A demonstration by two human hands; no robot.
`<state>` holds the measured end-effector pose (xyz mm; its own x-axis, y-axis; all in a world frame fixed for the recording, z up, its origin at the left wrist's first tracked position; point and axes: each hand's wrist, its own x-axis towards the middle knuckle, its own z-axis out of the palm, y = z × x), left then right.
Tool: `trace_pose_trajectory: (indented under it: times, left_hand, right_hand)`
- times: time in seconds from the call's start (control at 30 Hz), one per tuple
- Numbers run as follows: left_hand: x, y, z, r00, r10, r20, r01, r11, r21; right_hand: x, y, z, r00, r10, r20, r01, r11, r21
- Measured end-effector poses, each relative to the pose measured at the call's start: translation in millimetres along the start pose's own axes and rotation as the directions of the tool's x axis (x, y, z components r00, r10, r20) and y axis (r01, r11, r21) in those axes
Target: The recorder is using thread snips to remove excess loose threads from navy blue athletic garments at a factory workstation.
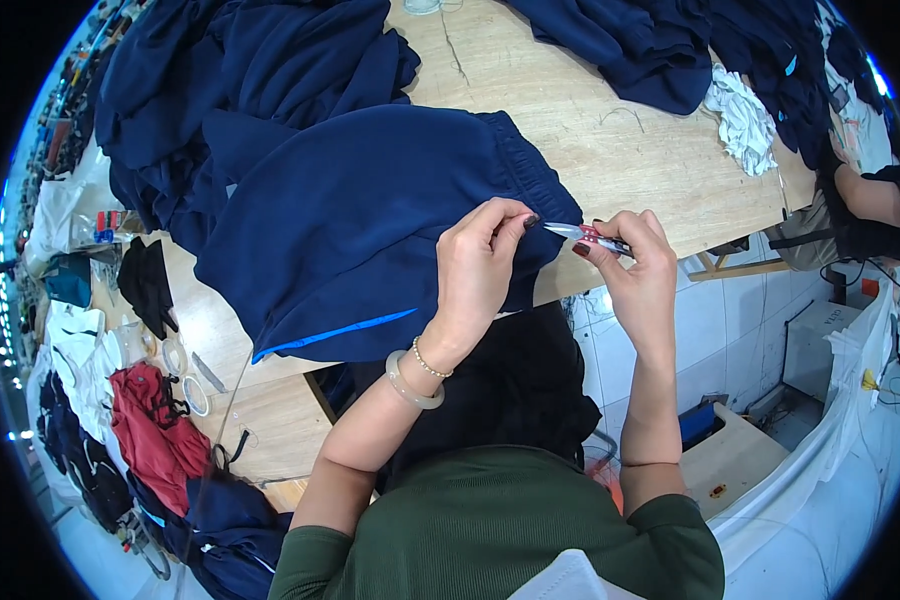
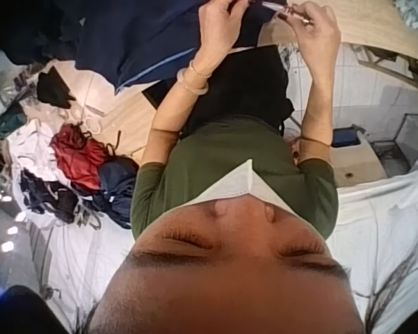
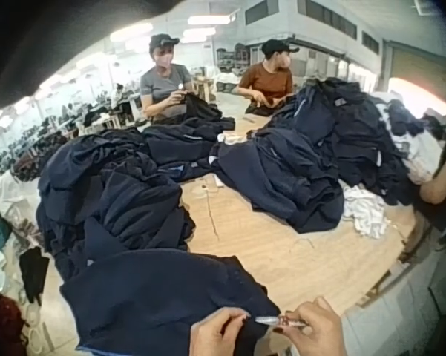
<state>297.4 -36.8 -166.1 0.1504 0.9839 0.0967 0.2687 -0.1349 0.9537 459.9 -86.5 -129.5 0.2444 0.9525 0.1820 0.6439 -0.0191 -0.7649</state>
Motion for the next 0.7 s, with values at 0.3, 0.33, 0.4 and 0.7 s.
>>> trace_pose_trajectory:
  times: [0.3,0.33,0.4,0.7]
  left_hand:
    - [0.1,0.7,-1.9,1.0,0.009,0.008,-0.009,1.0,0.007]
    - [0.2,1.0,-2.0,1.0,0.011,0.012,-0.011,1.0,0.009]
    - [0.1,2.1,-2.2,1.0,0.022,0.012,-0.023,1.0,0.019]
    - [-3.8,-0.1,-11.0,0.991,-0.062,0.117,0.068,0.997,-0.044]
  right_hand:
    - [8.1,-12.4,0.9,0.997,-0.015,0.074,0.022,0.996,-0.091]
    - [8.7,-13.7,1.1,0.996,-0.021,0.082,0.028,0.996,-0.088]
    - [9.6,-13.4,2.6,0.995,-0.037,0.089,0.046,0.993,-0.109]
    - [3.9,14.4,11.0,0.991,0.051,-0.12,-0.035,0.991,0.133]
